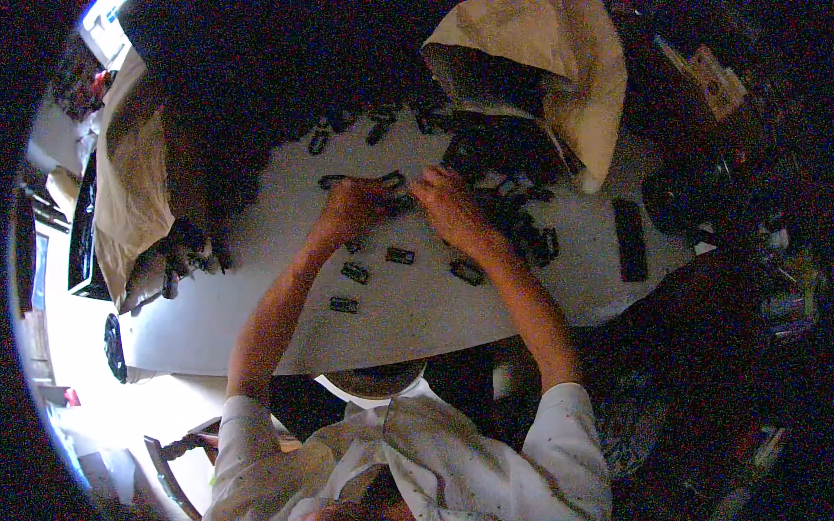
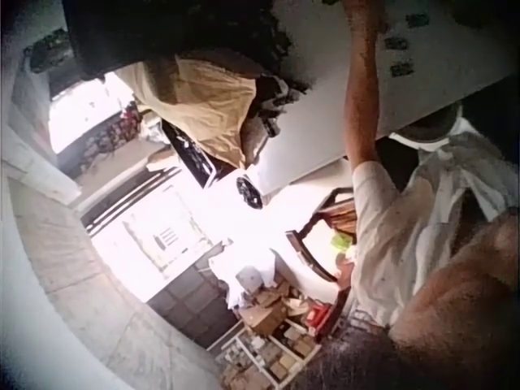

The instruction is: Assembling small black plastic components by hand at a workbench.

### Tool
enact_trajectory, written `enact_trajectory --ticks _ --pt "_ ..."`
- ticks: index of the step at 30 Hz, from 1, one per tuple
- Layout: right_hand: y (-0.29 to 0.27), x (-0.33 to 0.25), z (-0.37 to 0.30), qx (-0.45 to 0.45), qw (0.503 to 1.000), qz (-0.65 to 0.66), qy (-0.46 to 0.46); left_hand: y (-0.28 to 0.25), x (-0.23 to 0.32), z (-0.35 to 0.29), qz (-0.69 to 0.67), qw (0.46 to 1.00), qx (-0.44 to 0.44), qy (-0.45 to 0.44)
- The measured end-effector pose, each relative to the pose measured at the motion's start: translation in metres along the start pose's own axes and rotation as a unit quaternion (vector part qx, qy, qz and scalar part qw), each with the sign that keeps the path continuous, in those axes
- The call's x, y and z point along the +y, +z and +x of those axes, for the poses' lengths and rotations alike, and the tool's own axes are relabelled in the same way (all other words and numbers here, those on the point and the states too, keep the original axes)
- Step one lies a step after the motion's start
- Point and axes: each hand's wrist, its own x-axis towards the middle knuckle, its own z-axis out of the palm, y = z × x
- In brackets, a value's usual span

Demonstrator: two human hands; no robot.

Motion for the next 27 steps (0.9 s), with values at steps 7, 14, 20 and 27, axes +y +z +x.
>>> enact_trajectory --ticks 7,14,20,27 --pt "-0.003 -0.013 0.001 0.131 0.987 0.02 -0.092 -0.027 0.028 0.003 -0.246 0.941 -0.132 -0.193" --pt "0.006 -0.016 -0.008 0.23 0.862 0.445 0.08 -0.061 0.065 0.018 -0.346 0.914 -0.098 -0.186" --pt "-0.019 -0.027 -0.007 0.211 0.955 0.188 -0.09 -0.063 0.054 0.015 -0.261 0.949 -0.145 -0.102" --pt "-0.007 -0.035 -0.02 0.166 0.961 0.215 -0.047 -0.052 0.068 0.0 0.009 0.997 -0.068 -0.029"
